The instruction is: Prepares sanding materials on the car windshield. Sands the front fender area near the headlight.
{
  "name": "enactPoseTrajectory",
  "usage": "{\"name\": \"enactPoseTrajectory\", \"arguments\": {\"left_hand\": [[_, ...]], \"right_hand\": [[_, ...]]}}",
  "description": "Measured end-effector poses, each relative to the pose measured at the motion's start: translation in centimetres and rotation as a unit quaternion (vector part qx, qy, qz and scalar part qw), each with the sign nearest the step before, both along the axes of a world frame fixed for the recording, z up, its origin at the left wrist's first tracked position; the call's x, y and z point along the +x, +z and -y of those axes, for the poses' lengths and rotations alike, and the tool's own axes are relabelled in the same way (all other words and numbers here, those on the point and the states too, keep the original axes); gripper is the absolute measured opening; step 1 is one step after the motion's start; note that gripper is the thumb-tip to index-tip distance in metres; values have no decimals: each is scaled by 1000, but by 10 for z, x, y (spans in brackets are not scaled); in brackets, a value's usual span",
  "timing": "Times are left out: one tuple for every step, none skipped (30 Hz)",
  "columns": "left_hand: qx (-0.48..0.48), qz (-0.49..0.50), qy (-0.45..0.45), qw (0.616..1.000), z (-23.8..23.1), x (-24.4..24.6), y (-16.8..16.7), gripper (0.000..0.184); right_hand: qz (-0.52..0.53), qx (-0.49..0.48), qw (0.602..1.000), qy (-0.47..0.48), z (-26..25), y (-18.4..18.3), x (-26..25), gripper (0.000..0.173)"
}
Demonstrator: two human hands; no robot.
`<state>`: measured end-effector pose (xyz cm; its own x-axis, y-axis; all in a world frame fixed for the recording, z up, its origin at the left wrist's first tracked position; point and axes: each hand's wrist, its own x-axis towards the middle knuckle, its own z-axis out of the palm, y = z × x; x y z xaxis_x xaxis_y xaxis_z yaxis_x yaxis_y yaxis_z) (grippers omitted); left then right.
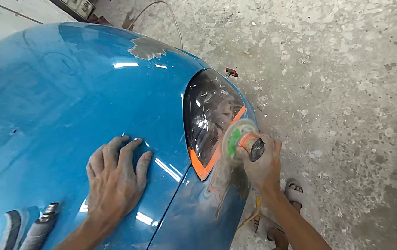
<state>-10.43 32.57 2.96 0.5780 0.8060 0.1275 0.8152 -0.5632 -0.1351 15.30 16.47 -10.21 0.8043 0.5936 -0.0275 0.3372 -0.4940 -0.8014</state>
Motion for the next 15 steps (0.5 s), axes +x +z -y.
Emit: {"name": "enactPoseTrajectory", "arguments": {"left_hand": [[2,0,-1,1000,0,0,-1,64],[3,1,-1,1000,0,0,-1,64],[4,0,0,1000,0,0,-1,64],[3,0,1,1000,0,0,-1,64],[2,0,3,1000,1,0,-1,64],[2,1,4,1000,1,1,0,65],[2,1,5,1000,1,1,0,65],[3,1,4,1000,1,1,0,64],[2,0,3,1000,1,2,0,64],[3,0,2,1000,1,2,-1,64],[3,0,2,1000,1,2,-1,64],[3,-1,2,1000,1,1,-1,64],[3,-2,2,1000,1,1,-1,65],[3,-1,1,1000,1,1,-1,65],[2,0,1,1000,2,1,-1,65]], "right_hand": [[9,11,1000,-2,-2,1,0,66],[18,23,1000,-1,-4,2,0,66],[22,33,999,0,-6,3,-1,67],[20,37,999,-1,-9,4,-1,67],[15,35,999,-3,-11,6,-1,66],[11,32,999,-5,-12,8,-2,66],[14,34,999,-8,-14,9,-2,66],[19,42,999,-9,-15,10,-3,66],[24,52,998,-8,-14,11,-5,66],[27,60,998,-7,-14,12,-6,66],[29,64,997,-9,-15,13,-8,65],[28,64,997,-12,-15,14,-9,65],[29,62,997,-17,-16,13,-10,64],[33,62,997,-23,-17,14,-9,65],[36,64,997,-28,-18,15,-9,65]]}}
